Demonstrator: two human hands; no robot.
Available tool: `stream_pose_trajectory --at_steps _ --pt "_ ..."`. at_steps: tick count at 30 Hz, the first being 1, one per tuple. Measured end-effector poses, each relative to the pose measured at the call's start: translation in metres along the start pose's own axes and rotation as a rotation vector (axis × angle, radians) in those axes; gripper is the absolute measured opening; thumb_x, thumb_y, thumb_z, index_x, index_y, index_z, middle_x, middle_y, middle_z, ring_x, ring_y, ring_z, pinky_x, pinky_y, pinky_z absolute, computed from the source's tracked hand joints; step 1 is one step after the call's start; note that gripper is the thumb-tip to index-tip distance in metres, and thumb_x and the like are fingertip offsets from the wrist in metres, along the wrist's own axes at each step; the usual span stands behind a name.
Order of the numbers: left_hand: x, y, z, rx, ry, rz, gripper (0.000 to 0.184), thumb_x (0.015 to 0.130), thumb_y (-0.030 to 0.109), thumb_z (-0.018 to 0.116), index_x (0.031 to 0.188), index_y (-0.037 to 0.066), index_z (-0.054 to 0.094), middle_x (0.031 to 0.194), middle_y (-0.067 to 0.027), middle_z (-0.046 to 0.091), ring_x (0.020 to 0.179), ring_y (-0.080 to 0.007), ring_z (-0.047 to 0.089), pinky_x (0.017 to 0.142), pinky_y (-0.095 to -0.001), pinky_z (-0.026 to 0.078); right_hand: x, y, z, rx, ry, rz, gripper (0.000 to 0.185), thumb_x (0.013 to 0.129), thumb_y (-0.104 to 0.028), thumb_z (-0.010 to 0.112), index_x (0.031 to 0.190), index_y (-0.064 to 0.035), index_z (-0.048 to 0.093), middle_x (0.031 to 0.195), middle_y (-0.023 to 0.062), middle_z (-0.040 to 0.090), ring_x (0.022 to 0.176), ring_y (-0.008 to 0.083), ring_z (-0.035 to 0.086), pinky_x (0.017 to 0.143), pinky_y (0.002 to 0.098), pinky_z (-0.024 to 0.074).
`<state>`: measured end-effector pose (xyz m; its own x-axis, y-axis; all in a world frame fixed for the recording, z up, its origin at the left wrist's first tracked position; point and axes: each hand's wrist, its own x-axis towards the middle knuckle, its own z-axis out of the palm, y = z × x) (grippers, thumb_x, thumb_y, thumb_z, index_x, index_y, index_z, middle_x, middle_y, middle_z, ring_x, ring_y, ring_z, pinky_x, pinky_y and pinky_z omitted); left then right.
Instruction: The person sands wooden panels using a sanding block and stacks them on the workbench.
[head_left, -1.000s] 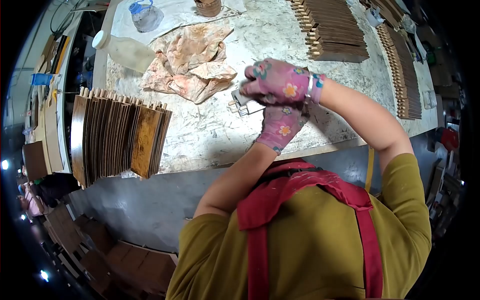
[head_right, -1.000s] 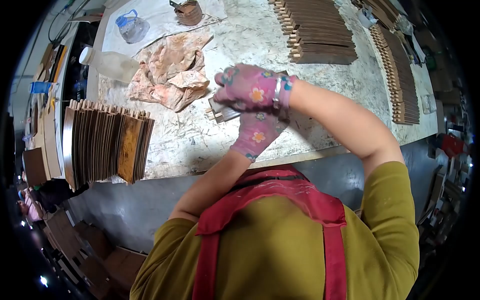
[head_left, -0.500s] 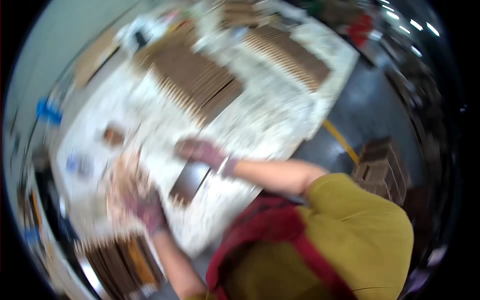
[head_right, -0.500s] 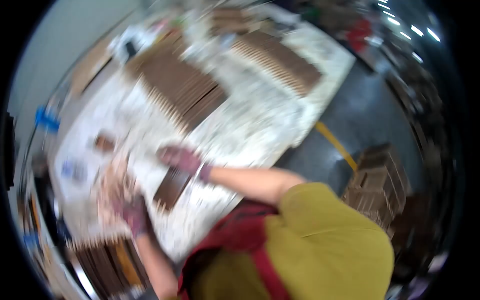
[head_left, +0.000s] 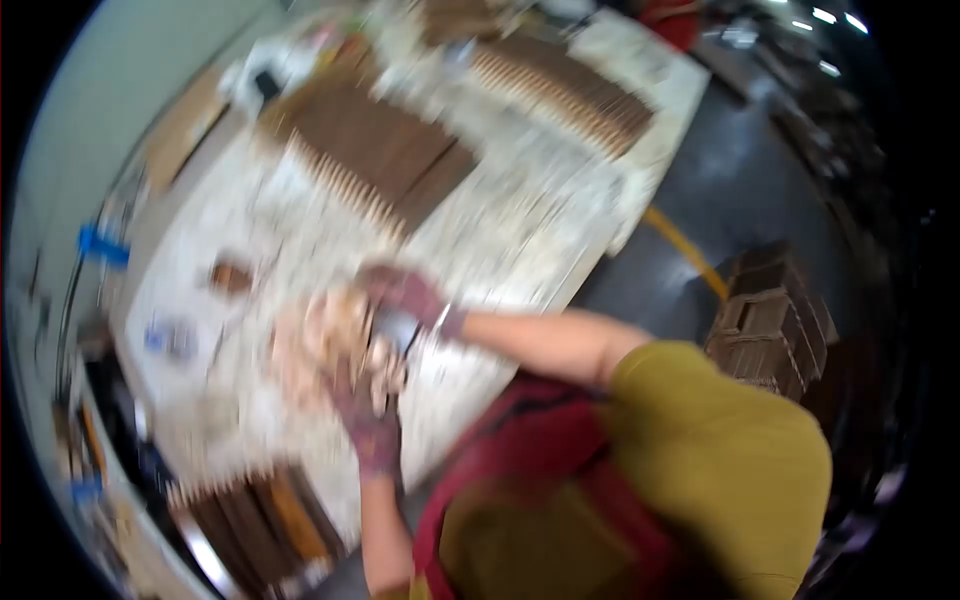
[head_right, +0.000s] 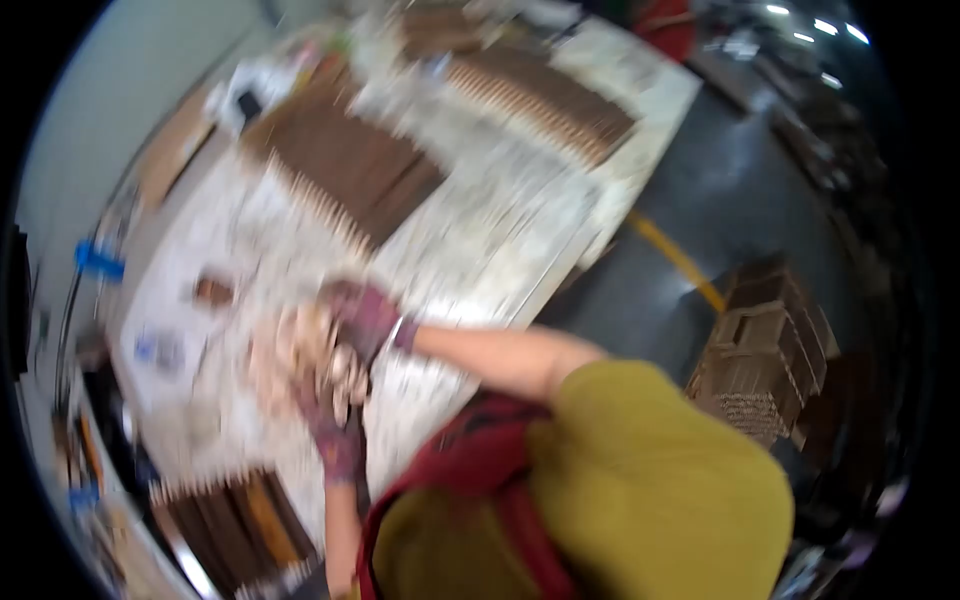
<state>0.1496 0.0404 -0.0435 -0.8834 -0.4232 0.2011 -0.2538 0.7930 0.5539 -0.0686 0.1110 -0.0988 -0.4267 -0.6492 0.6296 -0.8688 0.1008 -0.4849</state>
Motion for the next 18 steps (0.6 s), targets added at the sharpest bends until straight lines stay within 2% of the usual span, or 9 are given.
stream_pose_trajectory --at_steps 3,5,7,9,11,12,16,17,18 --pt "-0.015 -0.025 -0.015 -0.198 0.133 -0.088 0.044 0.082 0.006 0.069 0.124 0.005 0.056 0.142 -0.015 0.049 0.136 -0.0376 0.039 0.115 -0.0472 0.03 0.021 -0.039 -0.034 0.908 0.004 0.814 0.052 0.084 -0.033 0.075 0.121 0.0014 0.063 0.11 0.0101 0.069 0.102 0.0153 0.062 0.09 0.0284 0.0503" --pt "-0.026 -0.062 -0.011 -0.824 0.463 -0.537 0.042 0.093 0.014 0.065 0.132 0.005 0.053 0.132 -0.0132 0.055 0.127 -0.028 0.049 0.112 -0.0404 0.035 0.023 -0.043 -0.033 1.033 0.024 0.891 0.046 0.086 -0.029 0.074 0.118 0.0029 0.065 0.11 0.0109 0.068 0.1 0.0158 0.062 0.089 0.0278 0.0502" --pt "-0.014 -0.03 -0.034 -1.22 0.493 -0.662 0.066 0.091 0.021 0.07 0.146 0.006 0.038 0.142 -0.0149 0.047 0.134 -0.0216 0.043 0.108 -0.0377 0.039 0.017 -0.033 -0.025 1.046 0.051 0.791 0.046 0.086 -0.028 0.074 0.118 0.0036 0.064 0.108 0.011 0.068 0.098 0.0145 0.062 0.088 0.0267 0.0504" --pt "-0.001 0.008 -0.034 -0.41 0.208 -0.479 0.06 0.087 0.02 0.073 0.139 0.008 0.047 0.144 -0.0151 0.044 0.137 -0.0271 0.04 0.109 -0.0412 0.038 0.02 -0.036 -0.027 1.053 0.011 0.823 0.045 0.088 -0.026 0.074 0.12 0.0028 0.062 0.108 0.0085 0.067 0.097 0.0113 0.061 0.085 0.0242 0.05" --pt "-0.012 0.001 -0.016 0.192 0.064 0.076 0.049 0.083 0.015 0.074 0.127 0.007 0.055 0.143 -0.0141 0.044 0.136 -0.0324 0.041 0.11 -0.0441 0.037 0.02 -0.039 -0.028 1.133 0.055 0.822 0.044 0.088 -0.025 0.074 0.121 0.0024 0.062 0.107 0.0071 0.067 0.096 0.0111 0.061 0.085 0.0243 0.0498" --pt "-0.013 -0.008 -0.013 0.131 0.086 0.064 0.04 0.081 0.01 0.072 0.119 0.008 0.06 0.14 -0.0129 0.047 0.133 -0.036 0.042 0.112 -0.0467 0.034 0.021 -0.036 -0.03 1.053 -0.013 0.833 0.047 0.091 -0.023 0.071 0.128 0.0031 0.057 0.115 0.0087 0.066 0.102 0.014 0.063 0.091 0.0261 0.0499" --pt "-0.023 -0.029 -0.001 -0.494 0.289 -0.392 0.036 0.086 0.009 0.067 0.121 0.009 0.057 0.13 -0.0119 0.053 0.124 -0.0325 0.049 0.11 -0.0428 0.039 0.018 -0.036 -0.032 1.105 -0.047 0.787 0.047 0.091 -0.023 0.071 0.127 0.0039 0.057 0.116 0.0102 0.066 0.102 0.0155 0.063 0.092 0.0271 0.0504" --pt "-0.01 0.012 -0.034 -0.965 0.342 -0.88 0.037 0.095 0.021 0.063 0.129 0.01 0.051 0.123 -0.0098 0.055 0.117 -0.0228 0.052 0.097 -0.0352 0.049 0.017 -0.032 -0.029 1.079 -0.028 0.778 0.05 0.089 -0.025 0.073 0.125 0.0053 0.057 0.117 0.0119 0.066 0.103 0.0168 0.064 0.093 0.0273 0.0506" --pt "-0.013 -0.008 -0.042 -1.081 0.366 -0.8 0.043 0.1 0.027 0.058 0.136 0.009 0.045 0.124 -0.0084 0.054 0.106 -0.0163 0.056 0.082 -0.0304 0.053 0.023 -0.043 -0.037 1.047 -0.055 0.821 0.051 0.088 -0.029 0.073 0.123 0.0041 0.06 0.114 0.0119 0.067 0.099 0.0174 0.064 0.09 0.0279 0.0515"
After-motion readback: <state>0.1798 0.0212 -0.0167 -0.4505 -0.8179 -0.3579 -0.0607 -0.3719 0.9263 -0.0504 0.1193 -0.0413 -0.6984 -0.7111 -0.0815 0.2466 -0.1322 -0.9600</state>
